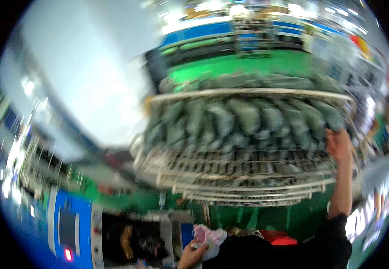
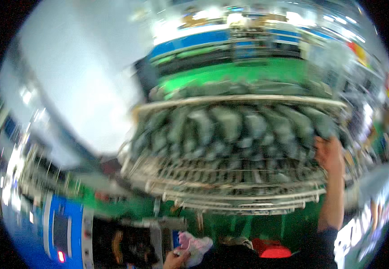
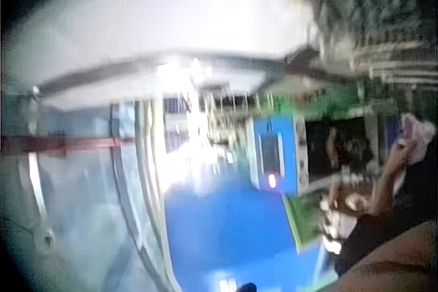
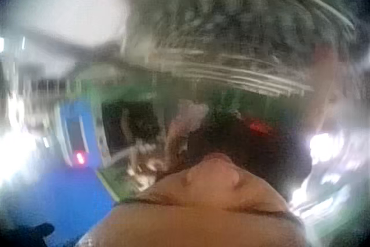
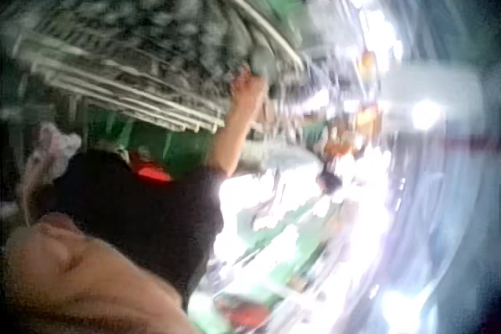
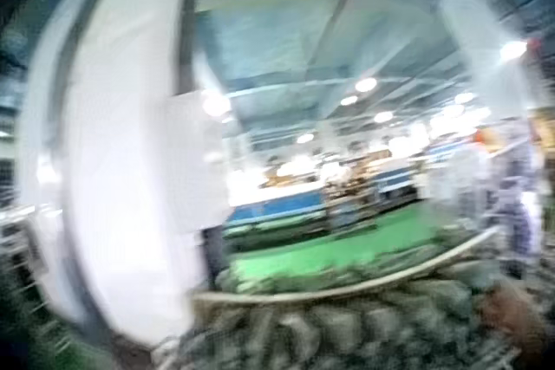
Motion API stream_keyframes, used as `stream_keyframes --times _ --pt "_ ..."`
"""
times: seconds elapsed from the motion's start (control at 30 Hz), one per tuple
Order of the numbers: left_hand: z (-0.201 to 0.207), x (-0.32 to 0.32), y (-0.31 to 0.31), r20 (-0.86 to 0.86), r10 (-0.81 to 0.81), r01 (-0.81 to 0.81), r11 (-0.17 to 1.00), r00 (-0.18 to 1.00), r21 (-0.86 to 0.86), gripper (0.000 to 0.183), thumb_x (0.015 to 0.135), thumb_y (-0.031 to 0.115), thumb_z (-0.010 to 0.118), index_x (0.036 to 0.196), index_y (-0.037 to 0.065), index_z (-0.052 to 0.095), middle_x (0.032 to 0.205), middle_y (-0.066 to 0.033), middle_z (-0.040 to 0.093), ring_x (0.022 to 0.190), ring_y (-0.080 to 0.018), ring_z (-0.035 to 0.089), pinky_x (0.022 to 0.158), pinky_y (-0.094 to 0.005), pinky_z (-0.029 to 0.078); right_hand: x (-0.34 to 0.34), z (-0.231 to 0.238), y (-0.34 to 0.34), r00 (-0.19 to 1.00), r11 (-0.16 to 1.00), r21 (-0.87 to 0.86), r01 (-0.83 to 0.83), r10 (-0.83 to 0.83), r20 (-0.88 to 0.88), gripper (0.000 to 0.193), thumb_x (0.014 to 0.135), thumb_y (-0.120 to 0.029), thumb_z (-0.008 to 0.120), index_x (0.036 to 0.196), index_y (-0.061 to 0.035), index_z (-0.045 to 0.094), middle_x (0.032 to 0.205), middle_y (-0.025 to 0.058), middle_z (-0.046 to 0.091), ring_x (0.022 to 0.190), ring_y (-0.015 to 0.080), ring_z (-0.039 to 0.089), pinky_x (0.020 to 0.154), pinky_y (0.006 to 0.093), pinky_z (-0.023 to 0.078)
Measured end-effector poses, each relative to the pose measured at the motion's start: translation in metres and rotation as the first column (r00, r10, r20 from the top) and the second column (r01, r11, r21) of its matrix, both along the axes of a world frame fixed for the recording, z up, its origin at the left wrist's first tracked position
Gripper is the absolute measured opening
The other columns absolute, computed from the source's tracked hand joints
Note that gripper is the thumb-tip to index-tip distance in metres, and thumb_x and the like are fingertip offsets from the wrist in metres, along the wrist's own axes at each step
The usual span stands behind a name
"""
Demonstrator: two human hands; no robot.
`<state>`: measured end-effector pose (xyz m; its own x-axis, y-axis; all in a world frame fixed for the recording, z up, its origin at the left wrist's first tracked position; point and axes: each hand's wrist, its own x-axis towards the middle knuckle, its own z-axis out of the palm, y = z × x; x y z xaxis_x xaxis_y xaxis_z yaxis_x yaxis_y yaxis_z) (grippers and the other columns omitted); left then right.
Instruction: The person repeatedly picks up white slipper uppers and green insoles, inserts the insoles into the uppers, and places the assembled slippers into a cardboard box. The person also moves a red plastic container and handles a metal rack filled with insoles.
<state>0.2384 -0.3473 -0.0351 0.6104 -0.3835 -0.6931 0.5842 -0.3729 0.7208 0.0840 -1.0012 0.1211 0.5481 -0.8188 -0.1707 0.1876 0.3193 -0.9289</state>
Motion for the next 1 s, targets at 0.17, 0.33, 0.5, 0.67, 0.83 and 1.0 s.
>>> stream_keyframes --times 0.17,0.33,0.5,0.67,0.83,1.0 --pt "0.044 -0.044 0.063 0.089 0.163 -0.155 0.984 0.983 -0.09 0.04 0.089 0.027 0.076 0.122 0.004 0.069 0.109 -0.0021 0.069 0.099 -0.0112 0.06 0.091 -0.0299 0.048 -0.042 -0.092 -0.076 0.965 0.782 -0.599 0.175 -0.256 -0.053 0.037 0.1 -0.03 0.056 0.125 -0.0022 0.056 0.086 0.0016 0.06 0.07 0.0164 0.054 0.064 0.0271 0.047" --pt "0.031 -0.166 0.203 0.119 0.741 -0.688 0.662 0.661 -0.299 0.047 0.079 0.02 0.076 0.12 -0.002 0.068 0.126 -0.0095 0.065 0.113 -0.0171 0.059 0.1 -0.032 0.045 0.097 -0.048 0.143 0.824 0.891 0.201 0.408 -0.454 0.339 0.038 0.106 -0.032 0.049 0.099 -0.0001 0.069 0.092 0.0157 0.066 0.074 0.0339 0.057 0.073 0.0493 0.051" --pt "-0.008 -0.249 0.293 0.395 0.913 -0.873 0.111 -0.099 -0.475 0.036 0.081 0.015 0.072 0.109 -0.007 0.071 0.14 -0.0135 0.059 0.121 -0.0228 0.059 0.104 -0.0364 0.044 0.228 -0.102 0.235 0.871 0.806 -0.346 -0.481 0.484 -0.081 0.037 0.103 -0.027 0.058 0.13 -0.0028 0.06 0.104 0.0078 0.065 0.088 0.021 0.06 0.077 0.0336 0.051" --pt "-0.136 -0.33 0.328 0.674 0.628 -0.815 -0.106 0.389 0.57 0.023 0.088 0.022 0.065 0.095 0.002 0.074 0.133 -0.0215 0.06 0.119 -0.037 0.061 0.101 -0.0462 0.048 0.328 -0.121 0.503 0.496 0.486 -0.134 -0.863 0.866 -0.056 0.034 0.104 -0.023 0.058 0.132 -0.0046 0.059 0.098 0.0044 0.065 0.081 0.0108 0.058 0.065 0.029 0.046" --pt "-0.194 -0.322 0.309 0.399 0.765 -0.594 -0.027 0.506 0.804 0.034 0.094 0.039 0.059 0.105 0.01 0.074 0.101 -0.0187 0.07 0.105 -0.0423 0.067 0.088 -0.0544 0.053 0.268 -0.082 0.718 0.117 0.001 -0.474 -0.881 0.97 -0.215 0.031 0.104 -0.018 0.058 0.129 -0.0013 0.06 0.113 0.0054 0.066 0.093 0.0137 0.061 0.079 0.0285 0.049" --pt "-0.116 -0.315 0.399 0.195 0.584 -0.49 0.403 0.788 0.773 0.032 0.095 0.04 0.061 0.107 0.014 0.074 0.102 -0.019 0.072 0.102 -0.0402 0.069 0.086 -0.0513 0.055 0.261 -0.067 0.867 0.324 -0.08 -0.995 0.054 0.944 -0.058 0.036 0.107 -0.016 0.045 0.137 0.0015 0.053 0.14 0.0197 0.057 0.131 0.0335 0.054 0.102 0.0468 0.047"
